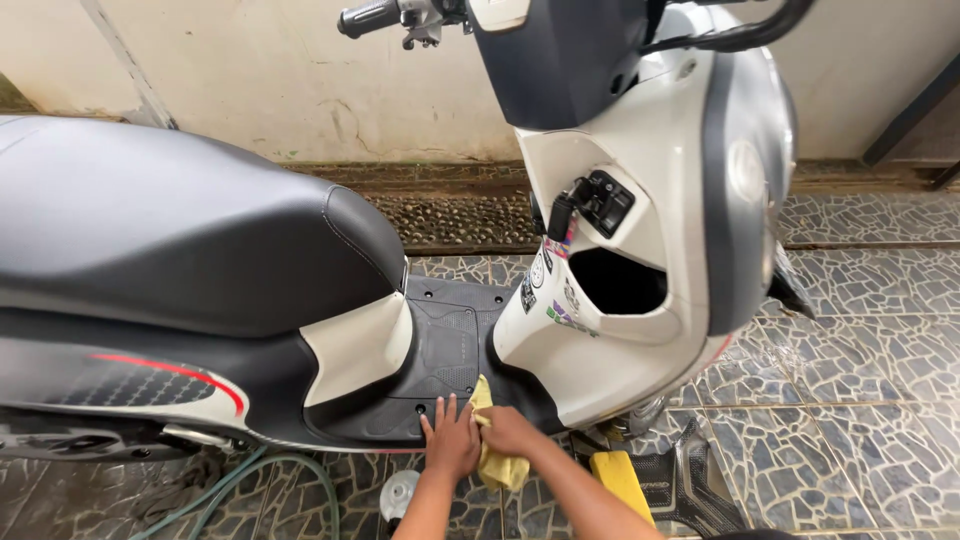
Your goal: The person wipes the floorboard and front body panels of a white scooter using a yellow cloth. They then move to the rear side panel and the seat area, continuing to wipe the surfaces with the cloth.
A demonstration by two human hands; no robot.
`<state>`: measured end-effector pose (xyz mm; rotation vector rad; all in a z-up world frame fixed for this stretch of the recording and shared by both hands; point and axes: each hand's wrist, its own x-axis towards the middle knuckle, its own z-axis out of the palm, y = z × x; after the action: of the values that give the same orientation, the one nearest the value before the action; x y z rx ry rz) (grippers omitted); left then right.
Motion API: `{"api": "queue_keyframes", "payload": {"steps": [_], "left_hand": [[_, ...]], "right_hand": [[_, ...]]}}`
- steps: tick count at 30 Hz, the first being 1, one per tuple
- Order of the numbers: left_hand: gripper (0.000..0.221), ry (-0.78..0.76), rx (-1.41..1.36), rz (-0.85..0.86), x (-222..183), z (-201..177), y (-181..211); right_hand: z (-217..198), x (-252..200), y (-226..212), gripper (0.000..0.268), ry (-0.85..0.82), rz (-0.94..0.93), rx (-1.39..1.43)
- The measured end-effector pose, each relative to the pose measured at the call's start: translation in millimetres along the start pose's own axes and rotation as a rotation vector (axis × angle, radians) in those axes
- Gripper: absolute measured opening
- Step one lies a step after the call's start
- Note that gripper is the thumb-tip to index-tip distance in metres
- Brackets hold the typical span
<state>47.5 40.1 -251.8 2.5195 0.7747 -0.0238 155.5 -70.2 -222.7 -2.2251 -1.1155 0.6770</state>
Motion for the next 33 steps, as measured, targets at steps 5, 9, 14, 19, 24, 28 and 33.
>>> {"api": "queue_keyframes", "payload": {"steps": [5,9,14,19,24,28,33], "left_hand": [[0.05,0.004,-0.646,0.081,-37.8,-64.8,31.1],[0.042,0.132,-0.534,0.222,-86.1,-139.2,62.7],[0.038,0.114,-0.638,0.149,-131.1,-170.1,84.4],[0.038,0.112,-0.634,0.239,-138.7,-176.7,96.9],[0.04,0.044,-0.441,0.376,-135.1,-183.4,97.5],[0.055,-0.07,-0.368,0.314,-140.6,-211.8,109.3],[0.109,-0.298,-0.182,0.284,-149.1,-228.1,112.8]], "right_hand": [[-95.5,-52.1,-61.2,0.043,-0.227,0.103,0.357],[-146.8,-120.7,-108.7,0.042,-0.3,0.064,0.713],[-153.1,-157.6,-120.9,0.029,0.056,0.014,0.244],[-156.2,-177.4,-97.8,0.019,0.172,0.002,0.247],[-148.5,-163.1,-65.0,0.021,0.256,0.002,0.41],[-153.3,-157.7,-66.0,0.022,0.267,-0.023,0.47],[-157.2,-158.2,-62.6,0.024,0.185,0.091,0.648]]}}
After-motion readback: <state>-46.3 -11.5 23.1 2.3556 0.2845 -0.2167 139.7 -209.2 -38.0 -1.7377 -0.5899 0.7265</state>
